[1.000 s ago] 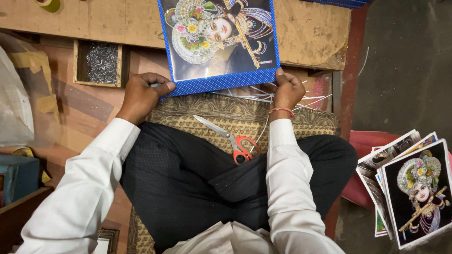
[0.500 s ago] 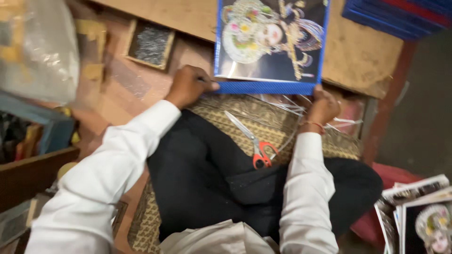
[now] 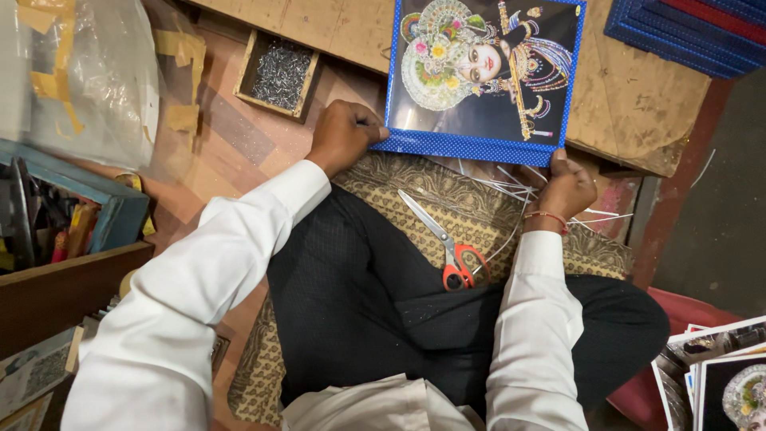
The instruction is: The person applies blue decorative tape to the edges of a printed picture mounted on a board, using scissors to cut the tape and smoothing it along each side. The person then stacks the finished framed picture with others and picks up a new board to begin the next unit.
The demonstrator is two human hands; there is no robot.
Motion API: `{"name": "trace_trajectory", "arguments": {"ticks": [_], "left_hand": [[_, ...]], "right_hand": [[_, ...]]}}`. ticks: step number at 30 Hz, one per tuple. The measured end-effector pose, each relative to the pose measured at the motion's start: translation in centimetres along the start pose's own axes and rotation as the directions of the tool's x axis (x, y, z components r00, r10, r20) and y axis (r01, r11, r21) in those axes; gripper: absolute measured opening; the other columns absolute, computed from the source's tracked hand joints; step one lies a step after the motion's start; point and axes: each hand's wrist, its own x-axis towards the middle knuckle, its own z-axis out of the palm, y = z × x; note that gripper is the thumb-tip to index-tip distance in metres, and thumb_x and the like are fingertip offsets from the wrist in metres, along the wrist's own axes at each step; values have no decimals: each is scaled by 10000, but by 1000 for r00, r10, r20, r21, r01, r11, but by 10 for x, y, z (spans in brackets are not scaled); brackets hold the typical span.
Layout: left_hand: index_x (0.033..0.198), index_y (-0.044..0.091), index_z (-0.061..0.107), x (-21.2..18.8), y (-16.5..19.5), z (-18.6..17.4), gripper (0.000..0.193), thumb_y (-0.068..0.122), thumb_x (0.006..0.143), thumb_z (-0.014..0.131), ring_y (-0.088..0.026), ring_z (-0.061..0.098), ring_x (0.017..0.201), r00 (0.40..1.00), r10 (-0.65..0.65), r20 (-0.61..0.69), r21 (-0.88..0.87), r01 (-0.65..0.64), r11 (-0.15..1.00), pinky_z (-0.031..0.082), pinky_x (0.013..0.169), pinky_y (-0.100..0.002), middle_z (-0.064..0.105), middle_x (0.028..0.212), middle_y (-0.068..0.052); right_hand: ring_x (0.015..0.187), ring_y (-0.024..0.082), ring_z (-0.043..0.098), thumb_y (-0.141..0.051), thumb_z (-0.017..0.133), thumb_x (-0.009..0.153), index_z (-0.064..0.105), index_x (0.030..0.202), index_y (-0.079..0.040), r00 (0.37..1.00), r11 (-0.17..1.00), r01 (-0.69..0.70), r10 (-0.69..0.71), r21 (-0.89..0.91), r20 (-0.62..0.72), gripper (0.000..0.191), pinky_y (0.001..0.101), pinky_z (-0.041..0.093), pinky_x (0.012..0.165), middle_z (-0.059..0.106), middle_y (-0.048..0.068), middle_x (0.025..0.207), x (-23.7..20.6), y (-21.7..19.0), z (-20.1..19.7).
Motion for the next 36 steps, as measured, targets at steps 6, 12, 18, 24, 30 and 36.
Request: {"name": "trace_trajectory", "arguments": {"ticks": [6, 12, 18, 24, 30, 36], "left_hand": [[842, 44, 814, 0, 7, -2, 167, 185, 771, 870, -198, 730, 677, 999, -31, -6, 17, 31, 999, 566, 676, -346, 770, 776, -130], [833, 34, 807, 1, 5, -3, 159, 173, 781, 865, -183, 720, 652, 998, -55, 25, 4, 55, 998, 566, 653, -343, 768, 767, -127], [808, 20, 803, 5, -8, 2, 138, 138, 771, 866, -167, 709, 652, 1000, -27, 10, -29, 27, 999, 561, 648, -333, 763, 747, -126], [791, -36, 775, 17, -27, 9, 81, 24, 751, 813, -158, 693, 650, 985, -112, 133, -383, 155, 911, 556, 616, -297, 758, 733, -109], [768, -59, 743, 23, -25, 6, 39, -36, 745, 764, -195, 647, 565, 963, -154, 220, -508, 248, 825, 496, 509, -338, 733, 722, -143], [766, -44, 744, 28, -25, 6, 28, -26, 749, 758, -204, 645, 580, 971, -121, 205, -474, 207, 856, 505, 495, -348, 721, 731, -131]], "right_hand": [[621, 249, 729, 47, 752, 884, 664, 806, 86, 999, 999, -44, 44, -3, -22, 123, 419, 686, 543, 739, 185, 813, -6, -9, 6], [619, 260, 731, 32, 735, 898, 645, 795, 71, 997, 996, -83, 83, 22, -8, 142, 434, 644, 556, 732, 182, 811, -13, -16, 10], [616, 258, 737, 23, 711, 906, 671, 847, 99, 995, 995, -99, 99, -5, -10, 105, 412, 636, 548, 740, 178, 814, -20, -24, 16], [524, 244, 660, 32, 737, 852, 694, 897, 138, 976, 980, -198, 199, 25, -86, 123, 408, 644, 471, 717, 181, 799, -18, -28, 18], [740, 248, 707, 4, 806, 777, 681, 1027, 87, 948, 893, 265, -309, -364, -69, 291, 386, 606, 652, 742, 150, 897, -21, -28, 21], [1092, 313, 643, 39, 541, 999, 685, 1263, -45, 684, 428, 726, -369, -538, 629, 312, 434, 512, 1027, 696, 147, 1149, -114, -33, 67]]}}
